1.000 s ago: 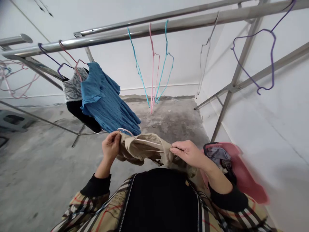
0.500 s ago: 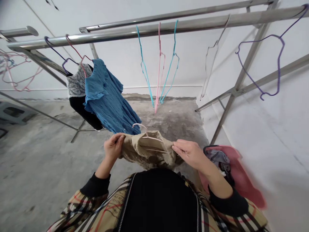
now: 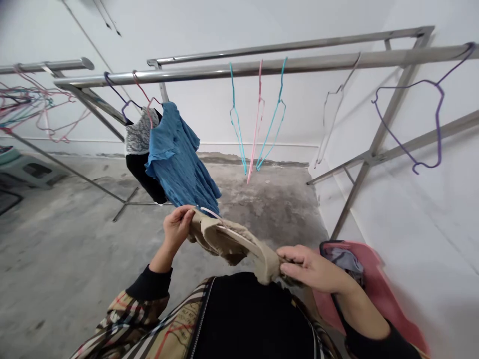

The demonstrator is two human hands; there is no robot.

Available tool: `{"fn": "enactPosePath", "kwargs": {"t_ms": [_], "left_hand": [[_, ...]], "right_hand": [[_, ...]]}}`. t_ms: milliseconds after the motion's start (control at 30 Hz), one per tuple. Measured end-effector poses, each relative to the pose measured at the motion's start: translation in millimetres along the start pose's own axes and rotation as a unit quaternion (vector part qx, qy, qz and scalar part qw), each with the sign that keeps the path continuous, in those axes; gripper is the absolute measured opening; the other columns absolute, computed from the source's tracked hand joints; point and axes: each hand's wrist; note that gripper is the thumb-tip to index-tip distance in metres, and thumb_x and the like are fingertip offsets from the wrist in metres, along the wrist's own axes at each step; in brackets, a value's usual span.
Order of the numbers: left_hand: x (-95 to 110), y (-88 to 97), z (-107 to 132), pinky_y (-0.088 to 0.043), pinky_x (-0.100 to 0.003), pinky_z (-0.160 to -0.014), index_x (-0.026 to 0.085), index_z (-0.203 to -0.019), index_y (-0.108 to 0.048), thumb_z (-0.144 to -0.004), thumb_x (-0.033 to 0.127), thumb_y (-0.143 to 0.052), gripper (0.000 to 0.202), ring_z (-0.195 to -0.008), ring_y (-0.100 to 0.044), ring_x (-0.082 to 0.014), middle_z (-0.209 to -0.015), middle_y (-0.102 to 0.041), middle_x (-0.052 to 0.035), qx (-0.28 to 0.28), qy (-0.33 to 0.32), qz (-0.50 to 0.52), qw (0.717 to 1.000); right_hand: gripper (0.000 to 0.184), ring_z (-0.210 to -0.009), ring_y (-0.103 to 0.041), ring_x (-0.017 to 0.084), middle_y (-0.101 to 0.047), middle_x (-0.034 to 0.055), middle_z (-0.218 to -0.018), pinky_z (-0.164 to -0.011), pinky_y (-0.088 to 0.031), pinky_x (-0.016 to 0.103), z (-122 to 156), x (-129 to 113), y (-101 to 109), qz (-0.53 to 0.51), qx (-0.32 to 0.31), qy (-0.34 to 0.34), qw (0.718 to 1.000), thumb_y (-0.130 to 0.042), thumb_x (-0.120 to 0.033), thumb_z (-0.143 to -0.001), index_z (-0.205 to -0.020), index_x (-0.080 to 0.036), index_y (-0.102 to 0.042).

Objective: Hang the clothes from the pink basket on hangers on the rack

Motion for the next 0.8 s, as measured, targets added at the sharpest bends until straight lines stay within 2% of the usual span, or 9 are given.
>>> {"fn": "enactPosePath", "kwargs": {"t_ms": [100,233,300,367,467,567,700,800], "left_hand": [[-8.5,0.4,-11.0,-0.054,-0.027,-0.07,0.02,-0.081,-0.072,-0.085,0.04,-0.06,0.025,-0.07,-0.068,-0.0166,-0.076,-0.074,-0.0038,0.042,0.003,0.009,0.999],[-29.3,-0.1,-20.4,-0.052,-0.03,-0.077,0.018,-0.093,-0.069,-0.086,0.041,-0.059,0.027,-0.082,-0.066,-0.0177,-0.088,-0.071,-0.0067,0.172,0.087,0.011,0.981],[-37.9,0.8,-14.7,-0.051,-0.03,-0.078,0.018,-0.105,-0.066,-0.084,0.04,-0.061,0.031,-0.088,-0.065,-0.0179,-0.095,-0.069,-0.0074,0.2,0.124,0.032,0.971],[-41.9,0.9,-0.5,-0.05,-0.03,-0.079,0.02,-0.113,-0.062,-0.081,0.04,-0.063,0.037,-0.09,-0.064,-0.0175,-0.097,-0.067,-0.0067,0.175,0.145,0.066,0.972],[-38.4,-2.4,28.2,-0.05,-0.029,-0.077,0.02,-0.117,-0.059,-0.082,0.04,-0.064,0.041,-0.084,-0.063,-0.0156,-0.091,-0.065,-0.0043,0.088,0.17,0.126,0.973],[-28.5,-7.3,51.6,-0.051,-0.028,-0.074,0.018,-0.118,-0.058,-0.083,0.042,-0.064,0.043,-0.077,-0.062,-0.0145,-0.086,-0.065,-0.0035,0.028,0.192,0.153,0.969],[-15.5,-9.9,65.9,-0.052,-0.03,-0.074,0.017,-0.113,-0.062,-0.081,0.047,-0.066,0.044,-0.076,-0.062,-0.0162,-0.082,-0.065,-0.0038,-0.007,0.199,0.159,0.967],[-10.5,-7.7,70.6,-0.053,-0.031,-0.078,0.017,-0.107,-0.065,-0.079,0.052,-0.067,0.045,-0.076,-0.063,-0.0175,-0.079,-0.065,-0.0037,-0.025,0.196,0.154,0.968]], "right_hand": [[0.033,-0.073,-0.063,0.014,-0.069,0.0064,-0.083,-0.069,-0.051,0.025,1.7,-8.7,-1.4,-0.118,0.035,-0.008,0.992,-0.058,-0.044,-0.09,-0.098,-0.015,-0.071],[0.026,-0.071,-0.068,0.016,-0.072,0.0061,-0.08,-0.072,-0.054,0.028,0.7,-34.3,-0.4,-0.24,0.083,-0.028,0.967,-0.066,-0.037,-0.085,-0.102,-0.018,-0.071],[0.026,-0.07,-0.069,0.017,-0.073,0.0061,-0.08,-0.069,-0.055,0.029,-3.0,-50.5,-0.6,-0.27,0.112,-0.029,0.956,-0.067,-0.035,-0.084,-0.105,-0.019,-0.07],[0.028,-0.071,-0.07,0.018,-0.073,0.0067,-0.081,-0.067,-0.055,0.029,-13.2,-67.4,-3.4,-0.274,0.145,-0.007,0.951,-0.067,-0.035,-0.084,-0.106,-0.019,-0.069],[0.028,-0.076,-0.07,0.019,-0.073,0.0073,-0.084,-0.072,-0.056,0.03,-45.3,-94.7,-11.4,-0.232,0.194,0.073,0.95,-0.066,-0.036,-0.084,-0.105,-0.017,-0.068],[0.025,-0.08,-0.069,0.019,-0.071,0.0057,-0.082,-0.077,-0.055,0.032,-92.7,-126.7,-18.7,-0.191,0.217,0.165,0.943,-0.064,-0.036,-0.083,-0.1,-0.017,-0.066],[0.019,-0.08,-0.064,0.016,-0.066,0.002,-0.08,-0.076,-0.054,0.031,-163.3,-171.2,-18.6,-0.18,0.213,0.267,0.923,-0.059,-0.028,-0.08,-0.095,-0.017,-0.061],[0.014,-0.072,-0.059,0.012,-0.061,-0.0009,-0.077,-0.07,-0.051,0.026,-217.4,-193.5,-12.0,-0.191,0.233,0.292,0.908,-0.052,-0.016,-0.077,-0.09,-0.017,-0.057]]}}
Point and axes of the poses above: each hand's wrist, its own z-axis away from the middle knuckle, its own y-axis out of the back of the hand, x = y × z
